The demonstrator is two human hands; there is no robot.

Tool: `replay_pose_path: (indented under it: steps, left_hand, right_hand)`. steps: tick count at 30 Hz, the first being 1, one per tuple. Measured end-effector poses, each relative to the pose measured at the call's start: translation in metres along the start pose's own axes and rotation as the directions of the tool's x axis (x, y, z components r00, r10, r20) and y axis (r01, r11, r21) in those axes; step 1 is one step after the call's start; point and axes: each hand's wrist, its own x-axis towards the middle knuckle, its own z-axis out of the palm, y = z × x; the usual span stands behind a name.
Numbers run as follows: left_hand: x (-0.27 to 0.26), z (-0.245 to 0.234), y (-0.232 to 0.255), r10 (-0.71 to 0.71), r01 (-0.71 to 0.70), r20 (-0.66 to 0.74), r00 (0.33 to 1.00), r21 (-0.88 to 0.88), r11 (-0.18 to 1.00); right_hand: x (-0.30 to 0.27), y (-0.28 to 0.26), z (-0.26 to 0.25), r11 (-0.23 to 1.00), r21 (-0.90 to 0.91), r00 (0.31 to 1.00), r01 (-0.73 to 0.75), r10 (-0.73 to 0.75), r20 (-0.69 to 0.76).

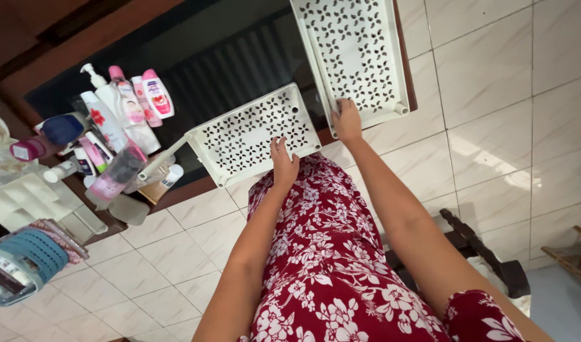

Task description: The person assembles a white plastic storage rack by inserting vertical support poles into the corners of perforated trays. They repeatedly insert and remove the poles to fit them into the tray slots, handling the components by hand.

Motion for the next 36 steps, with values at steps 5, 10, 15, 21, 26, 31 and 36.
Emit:
replay_pose_path:
  steps: [5,10,15,21,26,31,36]
  left_hand:
    - [-0.002,-0.004,-0.012,0.059,-0.058,-0.038,0.998,0.031,0.998]
    - [-0.002,-0.022,0.003,0.156,-0.153,0.037,0.987,-0.056,0.987]
    - [-0.005,-0.062,0.065,0.163,-0.090,0.290,0.943,-0.249,0.964]
    - [-0.021,-0.087,0.109,0.239,-0.052,0.362,0.901,-0.459,0.887]
    - [-0.039,-0.106,0.096,0.291,0.041,0.434,0.853,-0.611,0.790]
    - [-0.058,-0.127,0.070,0.296,0.222,0.527,0.797,-0.711,0.667]
    - [-0.074,-0.146,0.038,0.324,0.236,0.553,0.768,-0.715,0.658]
  right_hand:
    - [0.009,-0.012,-0.020,1.000,0.005,0.997,0.019,-0.019,0.077]
    - [-0.018,-0.052,-0.059,0.964,0.255,0.984,-0.079,0.035,0.173]
    - [-0.068,-0.122,-0.102,0.903,0.428,0.979,0.018,-0.103,0.175]
    - [-0.115,-0.175,-0.132,0.887,0.447,0.962,0.117,-0.212,0.169]
    - [-0.153,-0.203,-0.141,0.870,0.483,0.965,0.100,-0.203,0.166]
    - [-0.185,-0.220,-0.134,0.826,0.555,0.968,0.101,-0.211,0.139]
    - [-0.215,-0.227,-0.122,0.771,0.635,0.975,0.053,-0.178,0.134]
